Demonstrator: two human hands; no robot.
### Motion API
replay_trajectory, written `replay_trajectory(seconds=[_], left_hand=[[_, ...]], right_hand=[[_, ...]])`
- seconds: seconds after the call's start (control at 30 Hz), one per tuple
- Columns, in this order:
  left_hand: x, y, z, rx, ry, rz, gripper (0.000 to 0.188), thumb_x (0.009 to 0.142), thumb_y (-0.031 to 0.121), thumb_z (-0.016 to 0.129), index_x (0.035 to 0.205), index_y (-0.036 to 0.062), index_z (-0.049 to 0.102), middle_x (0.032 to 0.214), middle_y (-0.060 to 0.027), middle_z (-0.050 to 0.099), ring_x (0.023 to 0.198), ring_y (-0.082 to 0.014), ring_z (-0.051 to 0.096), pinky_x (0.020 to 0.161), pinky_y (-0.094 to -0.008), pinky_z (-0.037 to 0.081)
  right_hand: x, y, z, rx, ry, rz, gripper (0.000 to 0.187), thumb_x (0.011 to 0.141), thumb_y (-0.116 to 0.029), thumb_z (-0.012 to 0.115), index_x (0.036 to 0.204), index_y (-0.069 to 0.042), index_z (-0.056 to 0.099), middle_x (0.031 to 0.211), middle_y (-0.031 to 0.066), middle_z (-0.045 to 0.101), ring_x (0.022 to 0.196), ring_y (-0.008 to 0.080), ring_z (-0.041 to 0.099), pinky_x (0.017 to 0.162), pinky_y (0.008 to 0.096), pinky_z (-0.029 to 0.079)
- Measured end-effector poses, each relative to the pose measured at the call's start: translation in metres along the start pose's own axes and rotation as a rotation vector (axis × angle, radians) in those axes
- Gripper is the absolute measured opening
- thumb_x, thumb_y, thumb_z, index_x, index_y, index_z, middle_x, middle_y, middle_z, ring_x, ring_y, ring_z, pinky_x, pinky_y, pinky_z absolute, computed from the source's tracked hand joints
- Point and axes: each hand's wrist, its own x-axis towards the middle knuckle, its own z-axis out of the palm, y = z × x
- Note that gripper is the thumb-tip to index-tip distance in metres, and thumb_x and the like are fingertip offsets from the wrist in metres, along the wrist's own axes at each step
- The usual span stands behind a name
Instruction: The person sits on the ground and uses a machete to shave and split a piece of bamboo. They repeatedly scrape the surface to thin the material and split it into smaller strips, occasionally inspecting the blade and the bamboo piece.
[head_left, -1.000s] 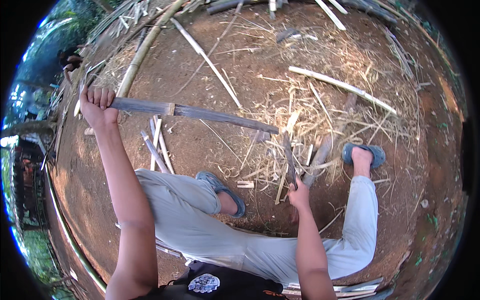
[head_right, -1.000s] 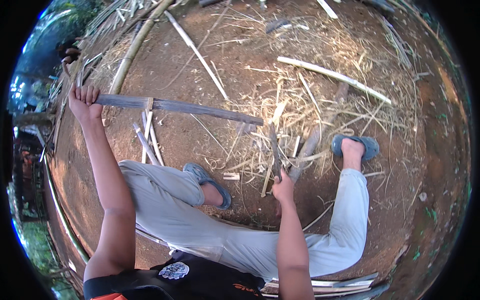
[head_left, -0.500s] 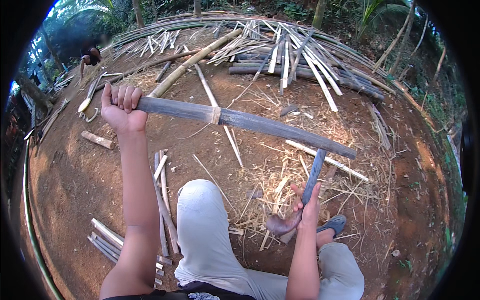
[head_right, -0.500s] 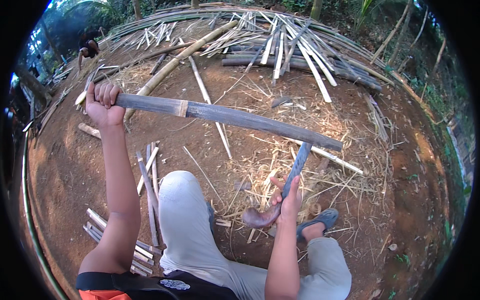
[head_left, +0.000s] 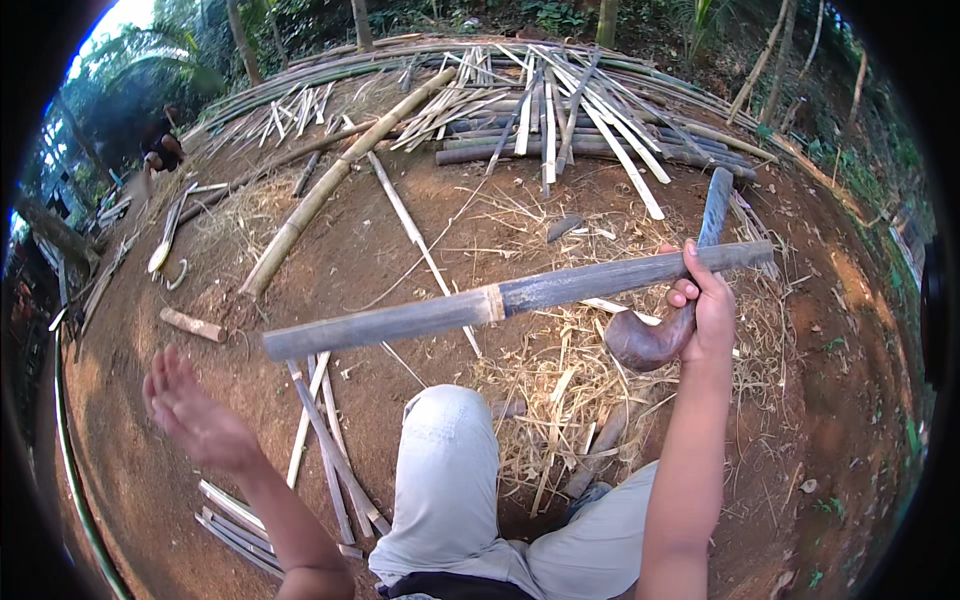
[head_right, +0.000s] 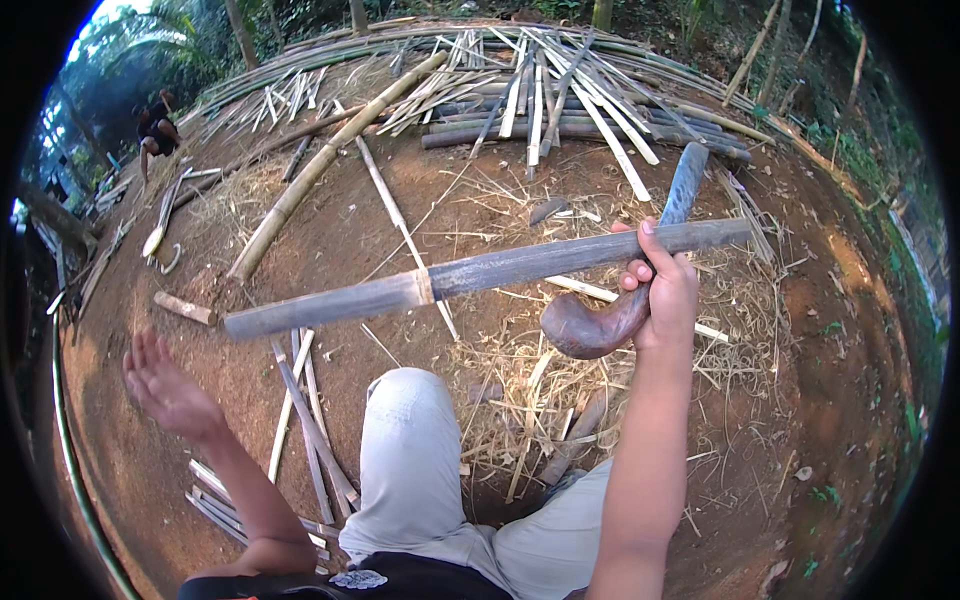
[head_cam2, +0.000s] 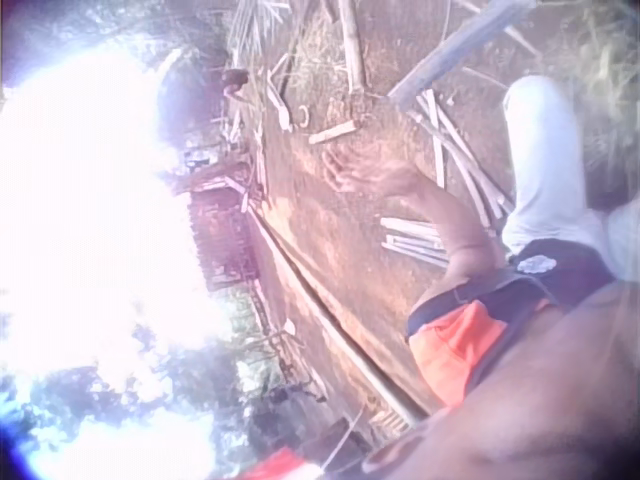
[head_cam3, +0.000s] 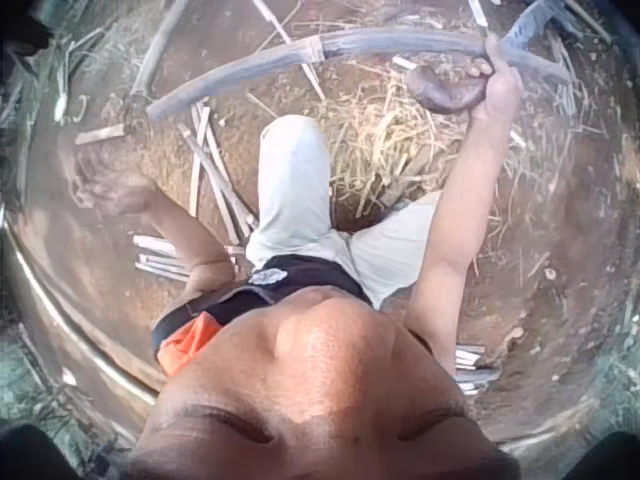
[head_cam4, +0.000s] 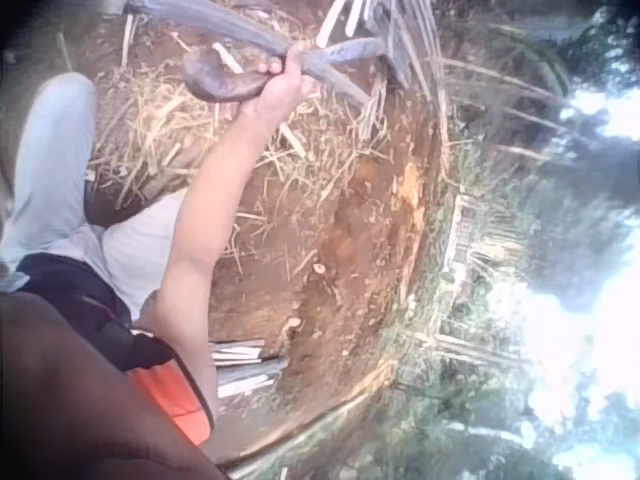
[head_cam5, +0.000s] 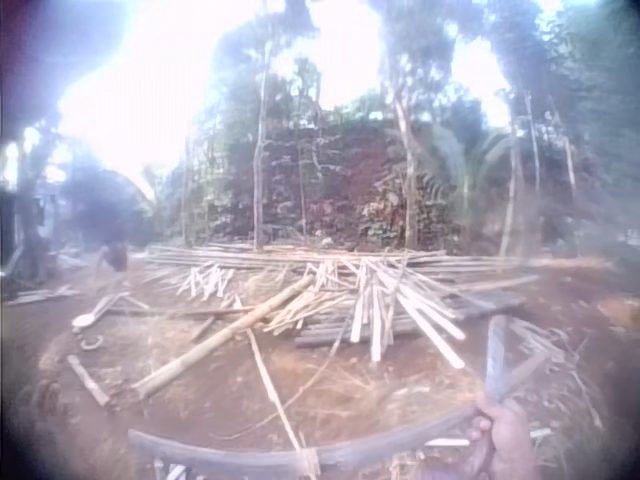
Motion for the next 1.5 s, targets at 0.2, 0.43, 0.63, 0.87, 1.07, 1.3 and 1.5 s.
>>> replay_trajectory(seconds=[0.2, 0.43, 0.63, 0.87, 1.07, 1.3, 1.5], left_hand=[[-0.044, 0.052, 0.104, 0.768, -1.091, 0.296, 0.057, 0.095, 0.043, 0.059, 0.133, 0.0017, 0.047, 0.137, -0.0213, 0.05, 0.132, -0.0339, 0.046, 0.112, -0.0468, 0.033], [-0.145, -0.038, 0.165, 0.308, -1.871, -1.19, 0.035, 0.103, 0.039, 0.052, 0.101, 0.0041, 0.055, 0.068, -0.0009, 0.054, 0.058, -0.0114, 0.058, 0.05, -0.0282, 0.045], [-0.209, -0.044, 0.192, -0.106, -1.407, -1.767, 0.034, 0.106, 0.038, 0.045, 0.092, 0.0076, 0.05, 0.066, -0.0006, 0.047, 0.043, -0.0053, 0.039, 0.039, -0.0214, 0.03], [-0.251, -0.059, 0.222, -0.183, -1.07, -1.686, 0.047, 0.106, 0.047, 0.033, 0.091, 0.0053, 0.05, 0.07, -0.0059, 0.054, 0.037, -0.0127, 0.046, 0.032, -0.0257, 0.036], [-0.276, -0.062, 0.226, -0.076, -1.114, -1.138, 0.027, 0.09, 0.018, 0.065, 0.106, -0.0004, 0.054, 0.072, -0.0066, 0.06, 0.059, -0.0129, 0.058, 0.052, -0.0311, 0.047], [-0.273, -0.061, 0.219, 0.129, -1.259, -0.788, 0.025, 0.086, 0.009, 0.069, 0.105, 0.0021, 0.054, 0.078, -0.0053, 0.061, 0.072, -0.0141, 0.06, 0.065, -0.0328, 0.048], [-0.271, -0.053, 0.204, 0.205, -1.241, -0.86, 0.018, 0.092, 0.011, 0.063, 0.104, 0.0014, 0.053, 0.071, -0.015, 0.061, 0.065, -0.0264, 0.063, 0.058, -0.0392, 0.045]], right_hand=[[0.024, -0.02, -0.02, -0.116, -0.019, -0.018, 0.024, 0.094, -0.017, 0.068, 0.106, -0.004, 0.053, 0.101, 0.0206, 0.068, 0.058, 0.0012, 0.044, 0.048, 0.018, 0.043], [0.029, 0.019, -0.064, -0.134, 0.01, 0.07, 0.028, 0.094, -0.023, 0.069, 0.108, -0.004, 0.053, 0.104, 0.0227, 0.069, 0.055, 0.0024, 0.047, 0.047, 0.0186, 0.044], [0.023, 0.046, -0.104, -0.322, 0.305, -0.053, 0.04, 0.104, -0.032, 0.051, 0.122, 0.004, 0.05, 0.091, 0.0152, 0.07, 0.051, 0.0056, 0.049, 0.045, 0.0222, 0.045], [-0.031, 0.075, -0.079, -1.023, -0.077, -0.412, 0.013, 0.095, -0.009, 0.059, 0.106, -0.001, 0.062, 0.076, 0.0108, 0.066, 0.06, 0.0191, 0.063, 0.054, 0.0311, 0.048], [-0.044, 0.096, -0.072, -1.337, -0.337, -0.513, 0.017, 0.08, -0.003, 0.066, 0.096, -0.003, 0.06, 0.077, 0.0157, 0.065, 0.067, 0.0363, 0.065, 0.058, 0.0412, 0.049], [-0.031, 0.098, -0.066, -1.614, -0.365, -0.69, 0.016, 0.079, -0.011, 0.071, 0.075, -0.006, 0.056, 0.067, 0.0096, 0.06, 0.06, 0.0302, 0.063, 0.054, 0.0408, 0.049], [-0.024, 0.118, -0.057, -1.654, -0.374, -0.778, 0.008, 0.077, -0.004, 0.065, 0.073, -0.005, 0.058, 0.063, 0.01, 0.059, 0.058, 0.028, 0.064, 0.053, 0.0391, 0.049]])
